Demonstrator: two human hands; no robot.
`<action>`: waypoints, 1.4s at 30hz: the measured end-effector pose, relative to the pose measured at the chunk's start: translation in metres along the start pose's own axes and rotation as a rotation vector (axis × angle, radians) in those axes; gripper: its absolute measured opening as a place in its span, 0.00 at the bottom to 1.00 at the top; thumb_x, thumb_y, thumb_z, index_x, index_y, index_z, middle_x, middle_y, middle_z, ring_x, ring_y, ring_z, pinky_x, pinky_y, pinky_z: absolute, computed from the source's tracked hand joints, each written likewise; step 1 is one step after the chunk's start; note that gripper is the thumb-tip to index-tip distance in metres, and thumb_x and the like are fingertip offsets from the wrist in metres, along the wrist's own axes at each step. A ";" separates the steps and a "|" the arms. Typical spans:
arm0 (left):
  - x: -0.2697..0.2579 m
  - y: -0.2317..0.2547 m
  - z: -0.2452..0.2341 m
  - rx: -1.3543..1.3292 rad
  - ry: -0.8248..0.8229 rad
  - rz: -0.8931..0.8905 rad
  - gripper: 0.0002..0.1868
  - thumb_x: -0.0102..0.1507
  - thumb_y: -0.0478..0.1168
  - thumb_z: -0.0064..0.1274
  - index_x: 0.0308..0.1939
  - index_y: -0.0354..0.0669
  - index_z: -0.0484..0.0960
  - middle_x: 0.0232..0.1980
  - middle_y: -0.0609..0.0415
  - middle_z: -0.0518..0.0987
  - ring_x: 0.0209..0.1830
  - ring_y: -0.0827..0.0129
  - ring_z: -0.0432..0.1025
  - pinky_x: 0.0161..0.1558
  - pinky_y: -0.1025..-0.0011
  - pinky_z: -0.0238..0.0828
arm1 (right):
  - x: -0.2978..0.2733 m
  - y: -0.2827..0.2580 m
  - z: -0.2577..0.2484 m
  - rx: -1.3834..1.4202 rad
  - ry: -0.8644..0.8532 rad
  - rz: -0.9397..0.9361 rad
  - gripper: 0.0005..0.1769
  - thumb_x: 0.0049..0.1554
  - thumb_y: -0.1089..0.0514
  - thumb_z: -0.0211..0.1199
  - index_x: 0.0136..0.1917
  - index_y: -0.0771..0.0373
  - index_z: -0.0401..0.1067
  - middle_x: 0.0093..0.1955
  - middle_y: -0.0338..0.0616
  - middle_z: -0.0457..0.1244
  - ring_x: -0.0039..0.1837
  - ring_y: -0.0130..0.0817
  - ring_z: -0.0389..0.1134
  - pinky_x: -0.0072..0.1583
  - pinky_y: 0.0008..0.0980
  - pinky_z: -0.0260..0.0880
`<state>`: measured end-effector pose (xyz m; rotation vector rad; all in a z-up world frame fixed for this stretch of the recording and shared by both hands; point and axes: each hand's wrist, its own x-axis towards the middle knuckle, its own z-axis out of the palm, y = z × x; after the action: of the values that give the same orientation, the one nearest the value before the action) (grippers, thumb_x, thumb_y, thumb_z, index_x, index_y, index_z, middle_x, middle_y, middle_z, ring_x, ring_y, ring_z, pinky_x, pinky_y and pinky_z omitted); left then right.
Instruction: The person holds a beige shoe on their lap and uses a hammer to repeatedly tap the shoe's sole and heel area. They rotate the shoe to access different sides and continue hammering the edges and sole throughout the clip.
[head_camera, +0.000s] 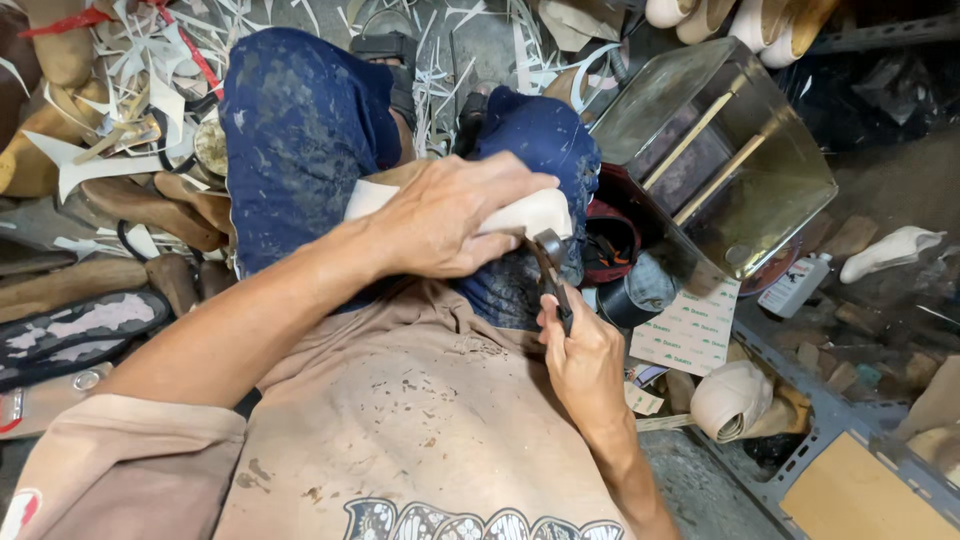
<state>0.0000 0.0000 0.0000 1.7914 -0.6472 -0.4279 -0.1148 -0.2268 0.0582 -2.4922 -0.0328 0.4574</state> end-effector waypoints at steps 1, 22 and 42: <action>-0.003 -0.004 0.006 0.006 0.000 0.013 0.30 0.62 0.42 0.52 0.70 0.52 0.72 0.49 0.47 0.79 0.48 0.47 0.77 0.56 0.50 0.71 | 0.002 0.001 0.002 -0.003 0.014 -0.004 0.11 0.66 0.57 0.53 0.52 0.58 0.77 0.27 0.38 0.67 0.31 0.43 0.70 0.37 0.35 0.70; 0.019 0.004 0.041 0.276 0.193 -0.213 0.22 0.67 0.56 0.40 0.48 0.45 0.81 0.36 0.51 0.78 0.42 0.54 0.77 0.55 0.52 0.67 | 0.005 0.019 -0.021 0.269 -0.239 0.132 0.11 0.64 0.57 0.53 0.56 0.56 0.75 0.35 0.43 0.72 0.39 0.40 0.72 0.46 0.41 0.72; 0.016 0.023 0.005 0.081 0.043 -0.331 0.27 0.53 0.49 0.53 0.53 0.40 0.77 0.45 0.44 0.78 0.52 0.44 0.75 0.51 0.47 0.70 | 0.018 0.004 0.021 -0.008 0.360 -0.285 0.29 0.65 0.65 0.51 0.79 0.69 0.55 0.43 0.55 0.71 0.37 0.39 0.74 0.37 0.32 0.74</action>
<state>0.0045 -0.0191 0.0206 1.9862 -0.3409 -0.5901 -0.1046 -0.2159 0.0344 -2.4887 -0.2423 -0.1107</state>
